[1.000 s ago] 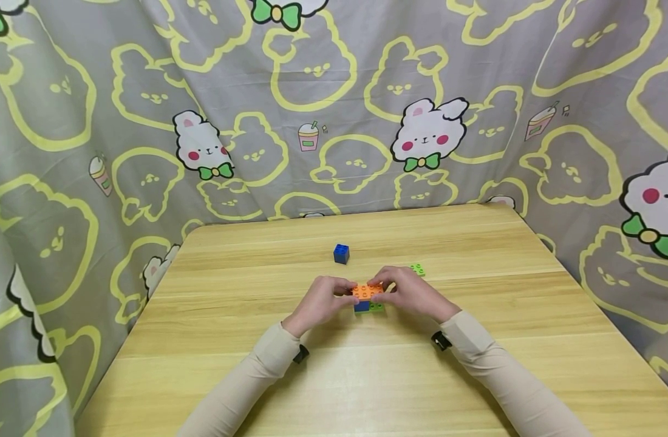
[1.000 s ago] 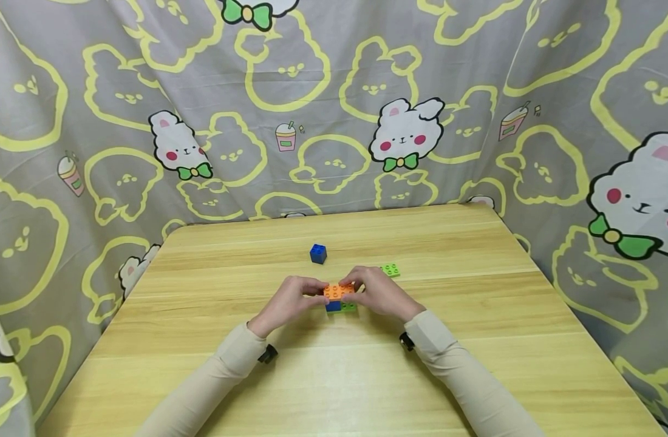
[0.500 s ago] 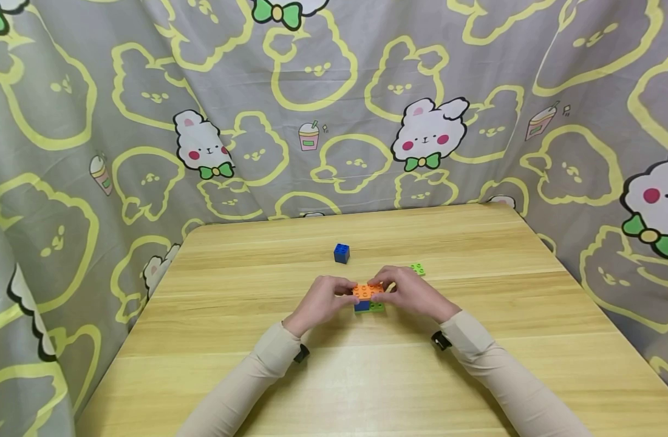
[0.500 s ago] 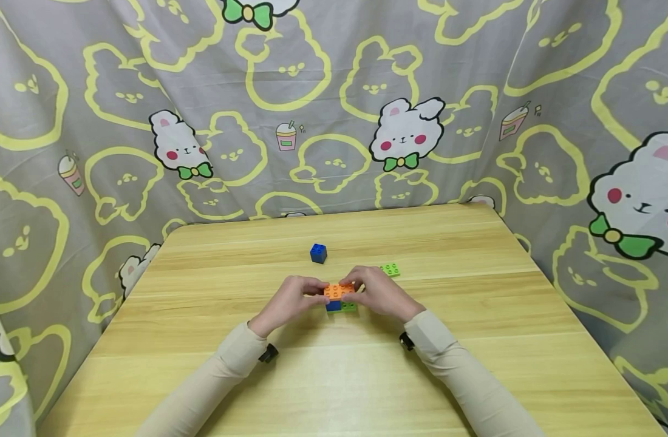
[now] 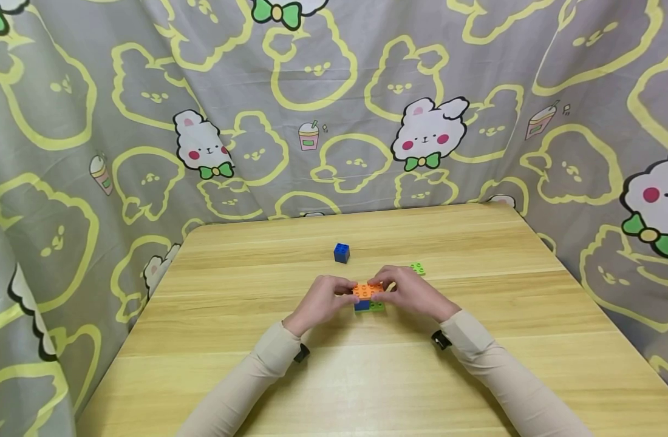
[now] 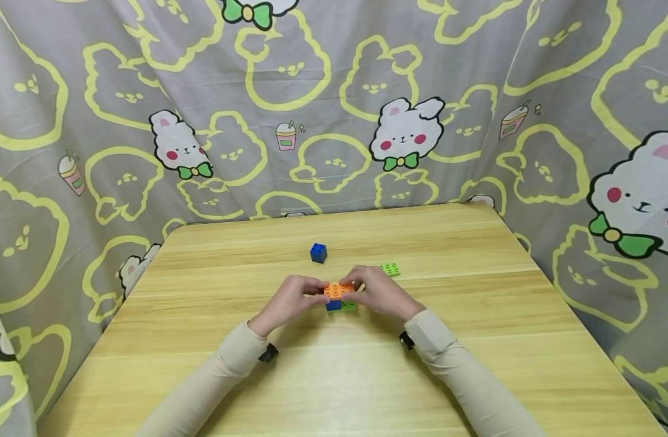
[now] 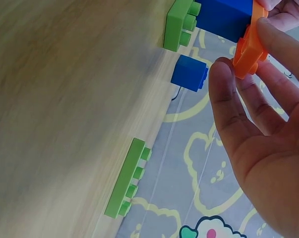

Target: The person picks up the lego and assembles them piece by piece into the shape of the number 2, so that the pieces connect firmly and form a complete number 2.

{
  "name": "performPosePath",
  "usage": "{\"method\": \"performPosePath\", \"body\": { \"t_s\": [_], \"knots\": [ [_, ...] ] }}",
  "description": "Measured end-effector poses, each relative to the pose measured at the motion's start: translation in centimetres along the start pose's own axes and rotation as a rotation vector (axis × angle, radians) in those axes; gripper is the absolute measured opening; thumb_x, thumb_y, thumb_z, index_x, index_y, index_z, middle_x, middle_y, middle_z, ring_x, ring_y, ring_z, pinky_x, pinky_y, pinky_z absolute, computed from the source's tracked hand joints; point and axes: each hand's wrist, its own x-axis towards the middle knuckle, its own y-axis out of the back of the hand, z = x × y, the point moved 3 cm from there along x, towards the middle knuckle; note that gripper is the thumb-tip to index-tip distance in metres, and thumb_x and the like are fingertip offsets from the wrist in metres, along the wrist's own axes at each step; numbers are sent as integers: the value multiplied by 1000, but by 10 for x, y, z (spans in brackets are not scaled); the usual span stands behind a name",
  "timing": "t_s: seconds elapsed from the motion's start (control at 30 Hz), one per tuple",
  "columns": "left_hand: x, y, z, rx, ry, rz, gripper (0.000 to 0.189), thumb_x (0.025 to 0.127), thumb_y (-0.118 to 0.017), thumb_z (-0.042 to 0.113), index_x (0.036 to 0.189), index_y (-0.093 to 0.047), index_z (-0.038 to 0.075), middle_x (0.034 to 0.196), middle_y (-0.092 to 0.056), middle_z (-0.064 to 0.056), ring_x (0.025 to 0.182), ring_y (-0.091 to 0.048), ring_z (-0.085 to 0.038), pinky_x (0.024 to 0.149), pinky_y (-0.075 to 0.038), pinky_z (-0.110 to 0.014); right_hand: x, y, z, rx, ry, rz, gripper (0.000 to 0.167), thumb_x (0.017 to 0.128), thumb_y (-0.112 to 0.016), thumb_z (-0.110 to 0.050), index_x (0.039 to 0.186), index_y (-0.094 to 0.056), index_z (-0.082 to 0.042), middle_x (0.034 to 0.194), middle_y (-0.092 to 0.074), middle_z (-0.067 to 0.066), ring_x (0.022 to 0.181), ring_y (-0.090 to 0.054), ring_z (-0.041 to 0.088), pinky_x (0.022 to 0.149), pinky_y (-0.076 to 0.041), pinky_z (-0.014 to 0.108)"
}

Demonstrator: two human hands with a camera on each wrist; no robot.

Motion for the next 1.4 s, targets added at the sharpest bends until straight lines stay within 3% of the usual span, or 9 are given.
{"method": "performPosePath", "body": {
  "t_s": [0.6, 1.4],
  "knots": [
    [-1, 1, 1, 5, 37, -5, 31, 93, -76, 16, 121, -74, 1, 116, -76, -10, 100, -74, -19, 86, -60, -33, 1, -2, -1, -12, 8, 10, 28, 90, -81, -25, 115, -78, -13, 106, -71, -6, 88, -61, 10, 75, -52, 27],
    [-1, 2, 3, -13, 52, -25, 31, 95, -74, 12, 122, -73, -2, 123, -72, -16, 95, -76, -21, 78, -61, -29, 1, -1, 0, 33, -2, -13, 27, 92, -78, -26, 117, -78, -14, 106, -71, -6, 90, -62, 11, 77, -52, 28]
  ]
}}
